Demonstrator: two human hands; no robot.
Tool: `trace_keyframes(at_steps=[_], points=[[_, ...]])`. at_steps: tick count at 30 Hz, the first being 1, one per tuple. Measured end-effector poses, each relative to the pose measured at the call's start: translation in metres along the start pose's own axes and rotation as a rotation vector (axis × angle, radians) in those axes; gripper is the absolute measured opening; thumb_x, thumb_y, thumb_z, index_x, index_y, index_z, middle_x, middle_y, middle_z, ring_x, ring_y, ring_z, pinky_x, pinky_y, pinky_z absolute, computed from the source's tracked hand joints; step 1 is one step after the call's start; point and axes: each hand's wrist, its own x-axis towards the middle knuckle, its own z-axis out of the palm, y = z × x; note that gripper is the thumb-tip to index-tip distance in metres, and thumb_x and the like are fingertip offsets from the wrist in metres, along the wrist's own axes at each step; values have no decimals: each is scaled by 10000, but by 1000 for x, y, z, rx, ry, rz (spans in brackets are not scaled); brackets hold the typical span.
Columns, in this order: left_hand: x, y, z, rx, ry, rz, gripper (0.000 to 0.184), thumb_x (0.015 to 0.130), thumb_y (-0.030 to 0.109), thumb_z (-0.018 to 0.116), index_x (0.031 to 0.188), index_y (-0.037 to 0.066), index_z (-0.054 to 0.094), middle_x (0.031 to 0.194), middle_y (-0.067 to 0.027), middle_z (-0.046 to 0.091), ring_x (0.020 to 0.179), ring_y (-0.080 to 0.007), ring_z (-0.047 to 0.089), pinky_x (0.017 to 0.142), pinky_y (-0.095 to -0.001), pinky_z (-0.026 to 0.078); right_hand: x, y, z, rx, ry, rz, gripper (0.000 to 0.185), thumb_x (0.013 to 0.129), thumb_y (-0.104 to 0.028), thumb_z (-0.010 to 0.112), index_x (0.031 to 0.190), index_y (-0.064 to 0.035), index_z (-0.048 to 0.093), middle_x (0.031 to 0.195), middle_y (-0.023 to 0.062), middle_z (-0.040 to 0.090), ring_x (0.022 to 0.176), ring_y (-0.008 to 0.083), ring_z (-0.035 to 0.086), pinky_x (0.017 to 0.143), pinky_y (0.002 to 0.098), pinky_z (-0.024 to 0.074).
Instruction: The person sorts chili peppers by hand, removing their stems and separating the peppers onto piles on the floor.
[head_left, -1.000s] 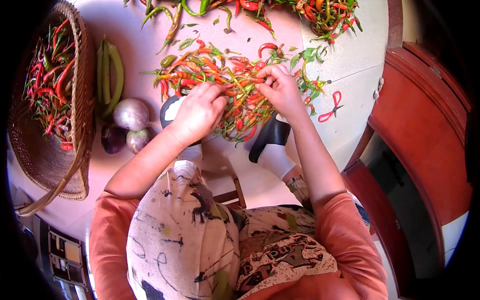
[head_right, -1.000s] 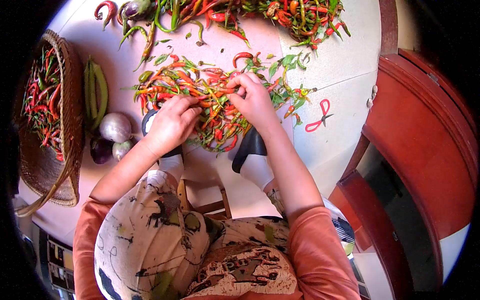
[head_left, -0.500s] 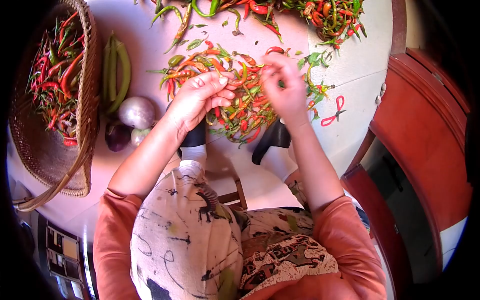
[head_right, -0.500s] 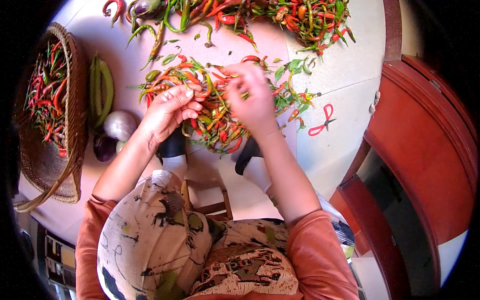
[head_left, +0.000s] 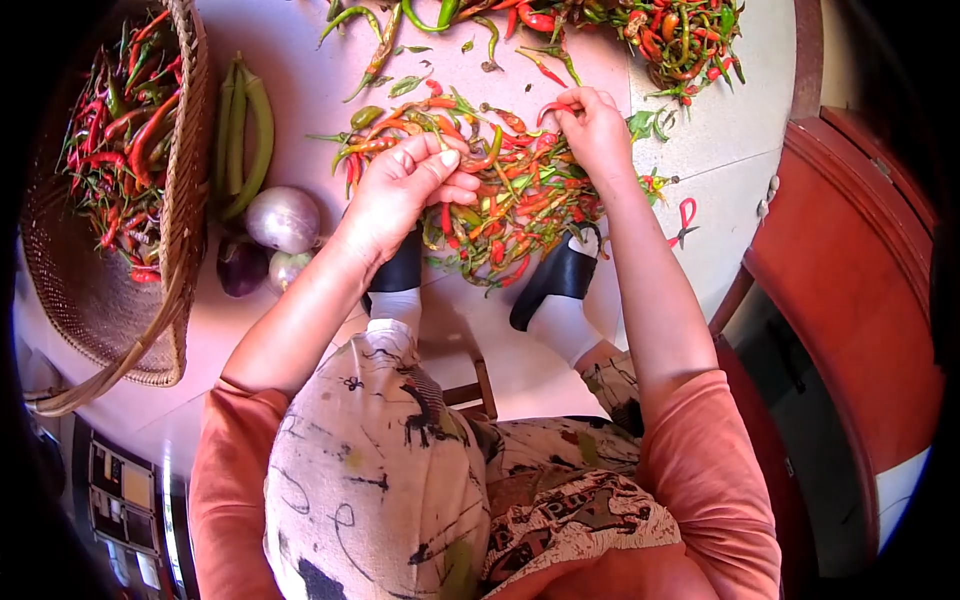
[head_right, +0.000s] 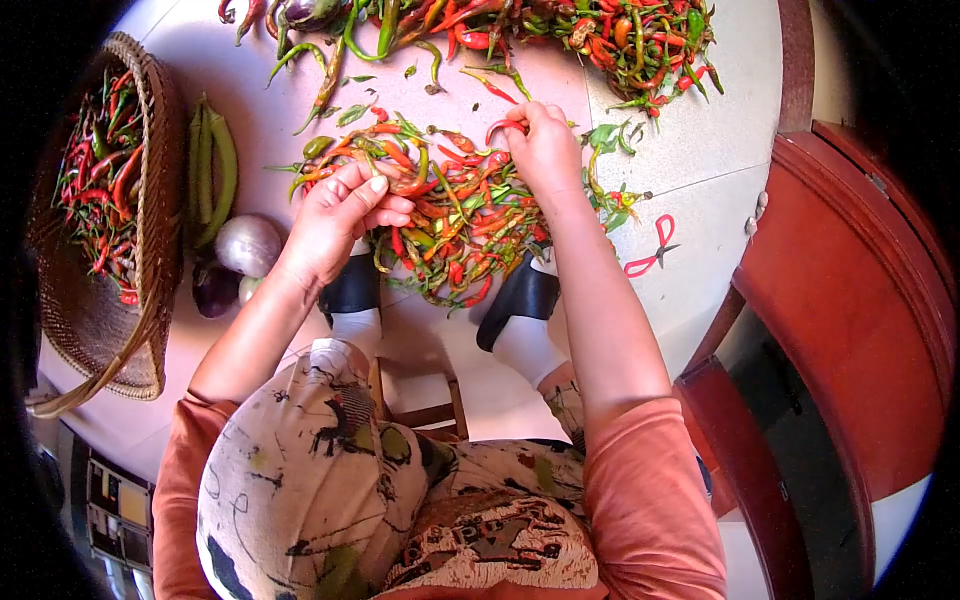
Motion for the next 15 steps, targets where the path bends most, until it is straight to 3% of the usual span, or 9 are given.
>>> trace_keyframes(at_steps=[4, 6, 7, 9, 15], points=[[-1, 0, -2, -134, -48, 21, 275, 940, 124, 454, 1170, -19, 501, 1035, -125, 606, 870, -189, 626, 800, -303, 523, -7, -9, -10, 287, -7, 118, 189, 821, -111, 631, 992, -38, 601, 849, 40, 628, 602, 79, 520, 550, 213, 436], [-2, 0, -1, -229, -105, 17, 290, 942, 125, 446, 1189, -22, 487, 1047, -133, 600, 889, -196, 623, 814, -311, 519, -14, -22, -20, 876, -106, 300, 192, 869, -106, 584, 1042, -25, 576, 892, 50, 649, 580, 35, 475, 504, 174, 381], [-3, 2, 3, -227, -109, 33, 302, 940, 120, 449, 1207, -19, 476, 1056, -131, 597, 896, -191, 618, 822, -312, 516, -18, -27, -25, 874, -104, 299, 192, 869, -106, 584, 1042, -25, 576, 892, 50, 649, 580, 35, 475, 504, 174, 381], [-2, 4, 8, -226, -113, 49, 315, 938, 114, 452, 1224, -15, 465, 1065, -128, 593, 904, -186, 613, 829, -312, 512, -25, -36, -33, 1193, -285, 452, 191, 890, -123, 548, 1051, -27, 582, 934, 69, 656, 584, 31, 491, 523, 161, 385], [-3, 9, 11, 56, -36, 150, 336, 913, 89, 509, 1242, 30, 482, 1079, -90, 591, 908, -140, 589, 833, -279, 489, -39, -51, -29, 1483, -399, 446, 264, 899, -107, 521, 1139, 1, 528, 955, 101, 645, 578, 41, 473, 527, 164, 375]])
